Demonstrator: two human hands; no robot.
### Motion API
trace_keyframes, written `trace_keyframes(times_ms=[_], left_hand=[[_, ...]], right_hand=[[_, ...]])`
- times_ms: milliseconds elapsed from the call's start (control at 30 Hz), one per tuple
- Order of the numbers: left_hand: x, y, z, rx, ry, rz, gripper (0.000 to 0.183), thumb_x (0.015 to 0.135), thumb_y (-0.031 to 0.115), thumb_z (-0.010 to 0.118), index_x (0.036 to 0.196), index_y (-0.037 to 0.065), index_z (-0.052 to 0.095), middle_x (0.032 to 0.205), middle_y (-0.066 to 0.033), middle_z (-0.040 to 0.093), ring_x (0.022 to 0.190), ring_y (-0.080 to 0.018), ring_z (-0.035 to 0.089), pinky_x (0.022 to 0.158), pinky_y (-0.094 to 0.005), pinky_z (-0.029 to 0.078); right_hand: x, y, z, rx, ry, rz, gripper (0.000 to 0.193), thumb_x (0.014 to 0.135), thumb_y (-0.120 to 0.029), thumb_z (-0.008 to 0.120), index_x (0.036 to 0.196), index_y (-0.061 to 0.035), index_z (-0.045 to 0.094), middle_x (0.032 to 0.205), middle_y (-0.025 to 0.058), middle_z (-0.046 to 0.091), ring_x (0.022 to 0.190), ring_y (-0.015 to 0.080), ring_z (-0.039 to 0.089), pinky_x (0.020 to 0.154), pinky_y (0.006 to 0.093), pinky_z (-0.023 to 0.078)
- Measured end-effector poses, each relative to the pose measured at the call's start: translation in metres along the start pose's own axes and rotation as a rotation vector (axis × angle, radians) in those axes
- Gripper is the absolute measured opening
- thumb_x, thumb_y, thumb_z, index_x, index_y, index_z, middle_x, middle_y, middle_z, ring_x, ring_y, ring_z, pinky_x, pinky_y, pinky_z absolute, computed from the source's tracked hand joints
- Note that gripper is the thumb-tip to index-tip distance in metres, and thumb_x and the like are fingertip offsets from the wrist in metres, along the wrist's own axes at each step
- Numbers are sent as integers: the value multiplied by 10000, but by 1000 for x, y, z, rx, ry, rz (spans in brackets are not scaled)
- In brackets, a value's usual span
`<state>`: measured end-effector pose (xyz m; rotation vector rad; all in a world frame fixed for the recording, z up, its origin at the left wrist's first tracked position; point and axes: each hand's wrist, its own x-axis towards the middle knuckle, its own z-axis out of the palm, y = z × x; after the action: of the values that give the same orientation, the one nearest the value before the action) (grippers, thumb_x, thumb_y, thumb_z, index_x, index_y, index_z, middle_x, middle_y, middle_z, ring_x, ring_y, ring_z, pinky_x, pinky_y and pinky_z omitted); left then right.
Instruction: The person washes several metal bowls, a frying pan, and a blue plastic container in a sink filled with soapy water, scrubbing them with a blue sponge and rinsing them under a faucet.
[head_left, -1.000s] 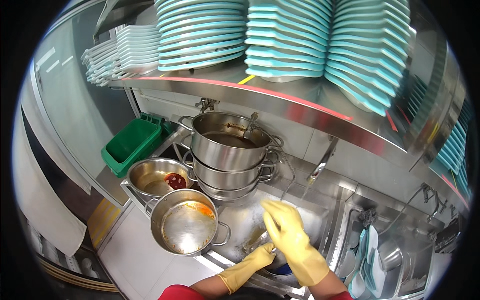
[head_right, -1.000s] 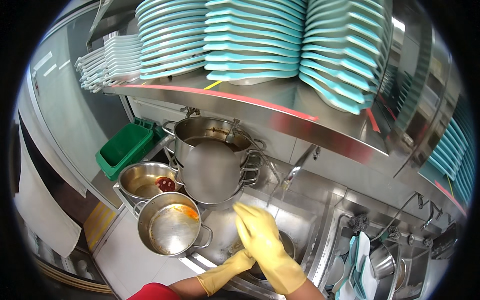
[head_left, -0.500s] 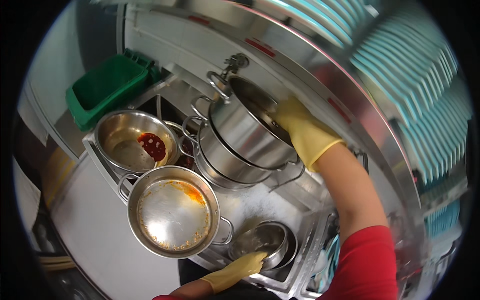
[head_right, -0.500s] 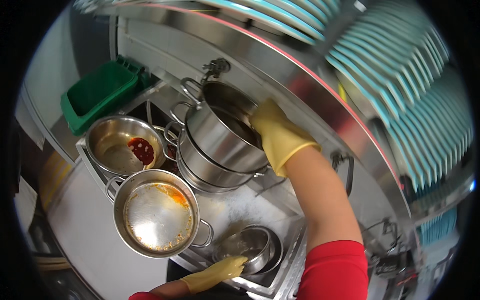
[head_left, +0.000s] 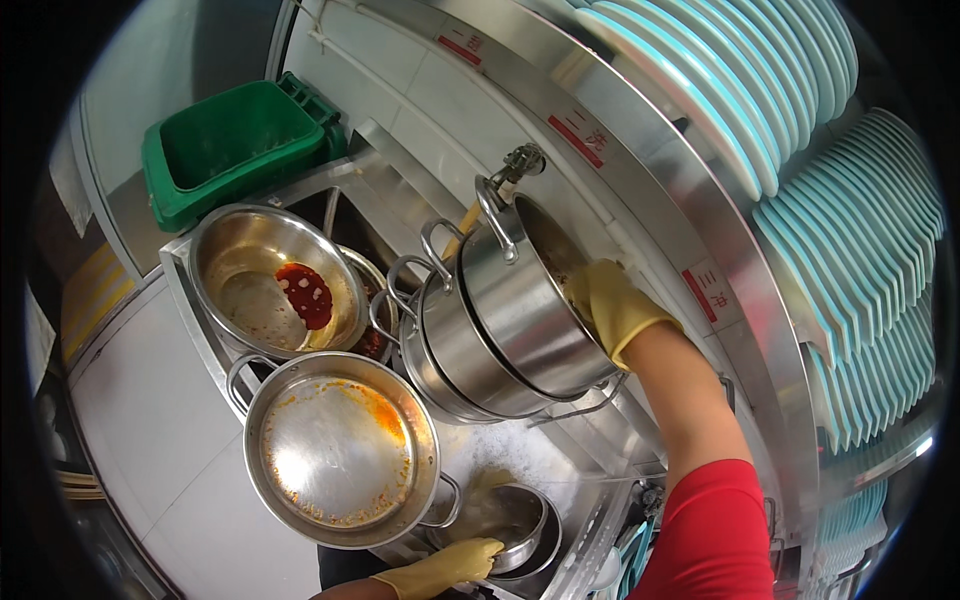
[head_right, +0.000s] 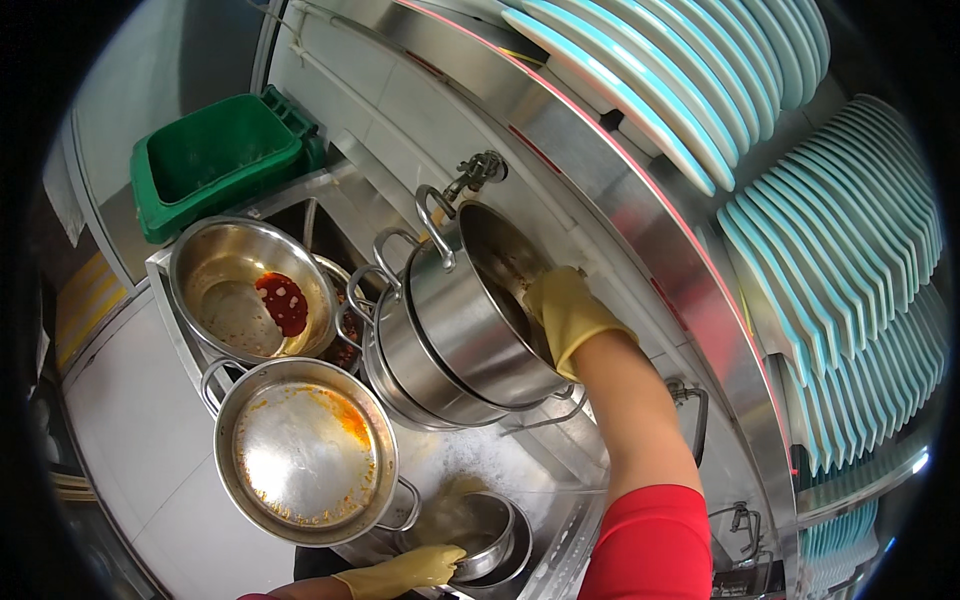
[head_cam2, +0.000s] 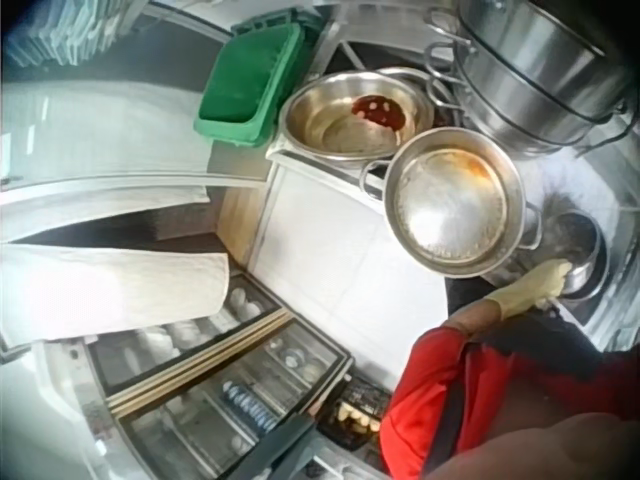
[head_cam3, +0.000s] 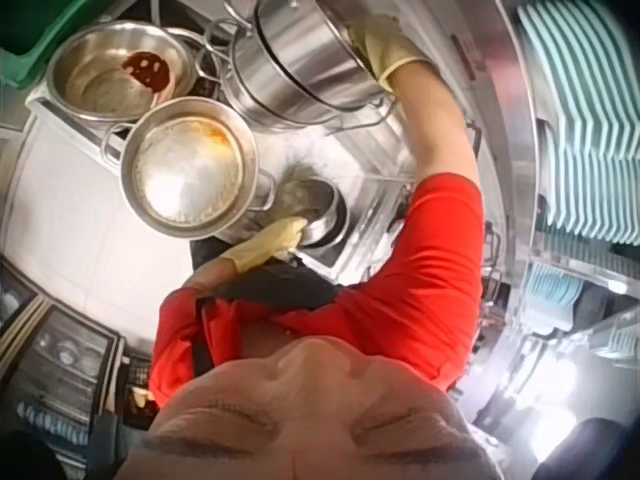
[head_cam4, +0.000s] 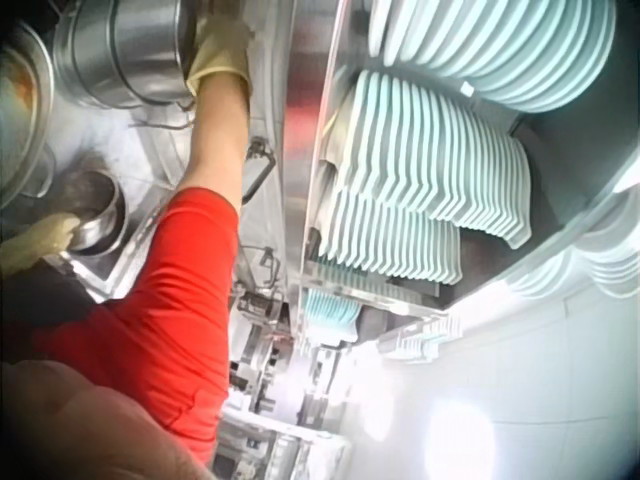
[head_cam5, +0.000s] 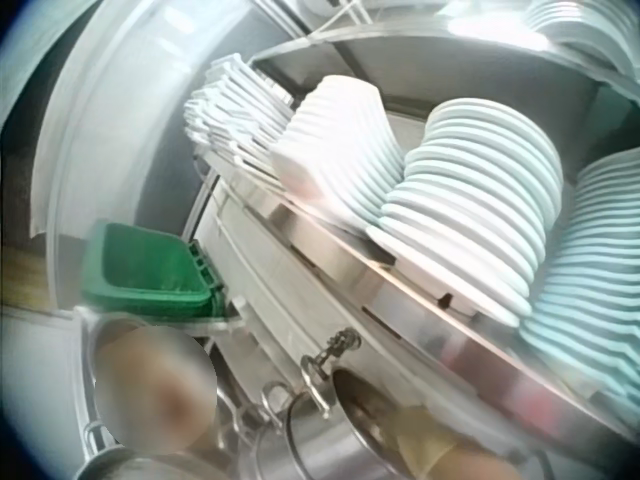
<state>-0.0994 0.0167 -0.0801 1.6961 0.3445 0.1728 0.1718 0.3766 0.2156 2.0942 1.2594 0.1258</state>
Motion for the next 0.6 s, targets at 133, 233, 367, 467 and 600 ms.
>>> trace_keyframes(times_ms=[133,233,367,467,600], left_hand=[[2,-4,3,55,43,-23,215,888,103,556,1077,41,640,1081,-216,689,1037,-432,642,865,-509,501],[2,-12,9,-10,123,57,184,867,86,566,1029,15,617,1021,-225,659,1006,-442,621,828,-498,483],[0,-3,0,9,62,-14,183,887,103,576,1040,12,615,1037,-217,664,1012,-434,627,836,-489,494],[-4,-4,2,-16,90,-45,192,896,119,588,1053,10,609,1046,-211,663,1005,-436,627,828,-485,498],[-1,-6,-3,28,49,-102,247,907,125,587,1128,23,633,1100,-213,672,1047,-426,632,857,-463,511]], right_hand=[[-28,12,0,-423,194,-451,285,817,-205,694,1083,-153,782,1090,129,762,1002,337,736,856,431,579],[-29,15,5,-393,243,-501,314,740,-166,733,1049,-148,783,1047,124,766,941,357,742,843,449,586],[-15,23,-12,-190,-123,-570,304,823,-207,651,1097,-168,777,1168,128,741,1081,339,706,894,442,553],[4,23,-6,46,-275,-513,339,831,-222,626,1138,-174,764,1217,129,724,1133,343,686,923,446,546],[-1,4,1,109,-151,-292,380,822,-224,612,1173,-177,750,1240,132,711,1159,347,671,944,442,541]])
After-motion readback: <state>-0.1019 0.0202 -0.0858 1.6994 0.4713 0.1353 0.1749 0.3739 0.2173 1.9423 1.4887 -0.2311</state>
